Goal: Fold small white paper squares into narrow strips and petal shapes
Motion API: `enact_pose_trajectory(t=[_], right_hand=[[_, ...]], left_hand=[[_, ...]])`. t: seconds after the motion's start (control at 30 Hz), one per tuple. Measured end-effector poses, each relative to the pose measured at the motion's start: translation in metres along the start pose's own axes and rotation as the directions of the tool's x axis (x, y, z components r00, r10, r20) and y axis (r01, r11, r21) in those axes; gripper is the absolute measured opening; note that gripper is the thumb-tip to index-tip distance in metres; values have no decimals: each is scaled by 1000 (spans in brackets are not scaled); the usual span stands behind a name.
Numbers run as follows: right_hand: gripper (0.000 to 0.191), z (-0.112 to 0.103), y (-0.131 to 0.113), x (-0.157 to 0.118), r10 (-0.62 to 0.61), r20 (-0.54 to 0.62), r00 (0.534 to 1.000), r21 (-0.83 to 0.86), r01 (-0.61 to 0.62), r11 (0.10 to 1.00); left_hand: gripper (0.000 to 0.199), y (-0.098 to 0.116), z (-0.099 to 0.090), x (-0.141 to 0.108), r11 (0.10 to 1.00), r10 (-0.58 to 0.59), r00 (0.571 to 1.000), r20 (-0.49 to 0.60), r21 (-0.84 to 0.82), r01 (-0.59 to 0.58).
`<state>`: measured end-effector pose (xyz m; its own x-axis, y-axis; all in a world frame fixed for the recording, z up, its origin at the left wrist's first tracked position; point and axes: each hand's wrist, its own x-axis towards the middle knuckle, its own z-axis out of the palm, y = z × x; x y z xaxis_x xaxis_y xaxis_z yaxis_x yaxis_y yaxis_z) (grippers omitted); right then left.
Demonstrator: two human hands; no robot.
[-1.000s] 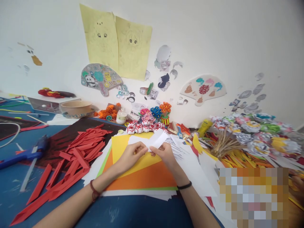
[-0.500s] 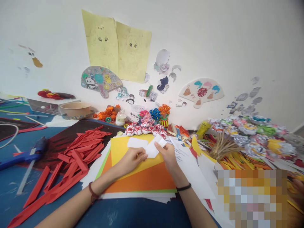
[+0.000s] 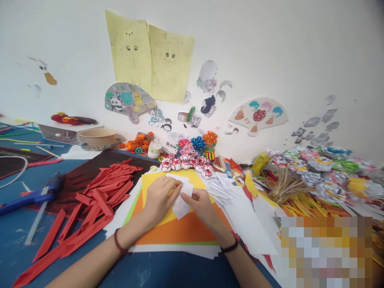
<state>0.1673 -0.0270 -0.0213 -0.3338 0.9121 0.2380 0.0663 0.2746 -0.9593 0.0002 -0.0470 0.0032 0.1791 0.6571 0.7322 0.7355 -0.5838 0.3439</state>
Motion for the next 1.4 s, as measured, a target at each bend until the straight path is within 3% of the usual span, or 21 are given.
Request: enact_pose_trajectory(t=[0.13, 0.23, 0.3, 0.4, 0.5, 0.63, 0.8, 1.4], right_hand=[[36, -1, -1, 1, -17, -44, 999, -11, 16, 1000], [38, -3, -2, 2, -10, -42, 999, -3, 10, 1000], [38, -4, -3, 1, -10, -38, 999, -4, 10, 1000], [37, -5, -3, 1, -12, -31, 999, -10, 11, 1000], [36, -6, -4, 1, -20, -18, 1000, -35, 19, 999], [35, -8, -5, 1, -42, -31, 999, -125, 37, 991], [37, -10, -9, 0, -90, -24, 996, -212, 83, 974], [44, -12, -13, -1, -65, 0, 998, -176, 64, 982]], left_hand=[[23, -7, -3, -4, 946, 244, 969, 30, 212, -244], [25, -7, -4, -3, 940, 270, 960, 67, 198, -279], [23, -4, -5, 0, 973, 205, 977, 52, 95, -210], [26, 2, -6, 5, 980, -29, 998, 54, -194, 39], [27, 1, -5, 11, 865, -226, 963, 146, -424, 267], [25, -12, 1, 13, 745, -321, 906, 275, -517, 421], [27, -16, 3, 12, 739, -315, 879, 357, -488, 464], [24, -10, -2, 14, 745, -333, 876, 349, -473, 471]])
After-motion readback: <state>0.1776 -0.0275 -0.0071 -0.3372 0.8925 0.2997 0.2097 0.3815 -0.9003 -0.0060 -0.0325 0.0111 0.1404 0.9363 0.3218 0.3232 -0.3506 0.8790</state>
